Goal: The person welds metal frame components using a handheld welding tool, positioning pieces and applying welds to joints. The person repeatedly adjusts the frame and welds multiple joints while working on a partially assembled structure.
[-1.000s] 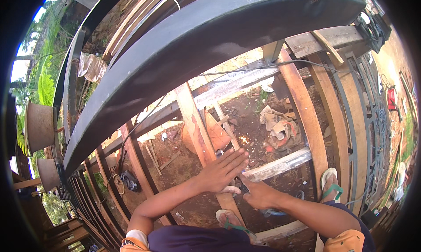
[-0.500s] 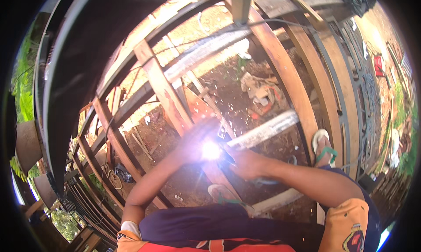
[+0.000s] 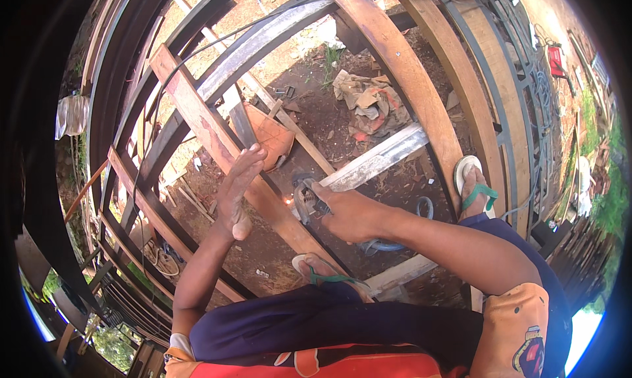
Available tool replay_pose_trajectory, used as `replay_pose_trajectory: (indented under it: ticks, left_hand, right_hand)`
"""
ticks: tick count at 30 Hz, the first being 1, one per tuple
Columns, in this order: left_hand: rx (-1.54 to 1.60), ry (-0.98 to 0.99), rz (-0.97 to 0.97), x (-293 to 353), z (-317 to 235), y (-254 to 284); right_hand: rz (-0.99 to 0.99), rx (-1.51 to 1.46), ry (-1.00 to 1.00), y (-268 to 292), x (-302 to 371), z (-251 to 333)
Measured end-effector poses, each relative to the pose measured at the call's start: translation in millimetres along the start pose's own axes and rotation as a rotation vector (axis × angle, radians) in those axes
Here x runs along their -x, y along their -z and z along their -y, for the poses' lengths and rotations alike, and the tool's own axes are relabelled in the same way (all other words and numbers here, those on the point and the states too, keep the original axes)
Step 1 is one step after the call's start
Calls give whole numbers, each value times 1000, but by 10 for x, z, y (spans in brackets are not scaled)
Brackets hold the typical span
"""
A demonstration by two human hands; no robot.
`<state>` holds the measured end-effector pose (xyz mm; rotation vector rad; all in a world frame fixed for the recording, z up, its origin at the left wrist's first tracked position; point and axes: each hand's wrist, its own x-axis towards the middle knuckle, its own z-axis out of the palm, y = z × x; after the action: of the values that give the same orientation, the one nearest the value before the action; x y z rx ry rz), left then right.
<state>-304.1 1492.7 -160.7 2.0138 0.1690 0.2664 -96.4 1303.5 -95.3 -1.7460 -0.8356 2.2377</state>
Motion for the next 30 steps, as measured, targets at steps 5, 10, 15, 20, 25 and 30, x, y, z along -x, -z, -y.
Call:
replay_pose_trajectory:
  ticks: [5,10,15,20,25,30]
  left_hand:
    - [-13,17,-26,46,32,-14]
    - [-97,-3,28,46,16,42]
    - [-286,-168,240,-94,-176,27]
    - [-309,-264,270,-60,-248,-104]
    - [-290,-337,326,-23,-227,-216]
    - [-187,-354,333,24,-191,-536]
  right_hand:
    - [-317,226,351,-405,-441,-636]
    - [-38,68,73,-143,-179,-164]
    - [-24,44,51,-171,-196,-167]
    - [28,-34,33,-97,-77,36]
    - [2,93,90,-198,-207,-42]
    - [60,105,25,-232,-238,-22]
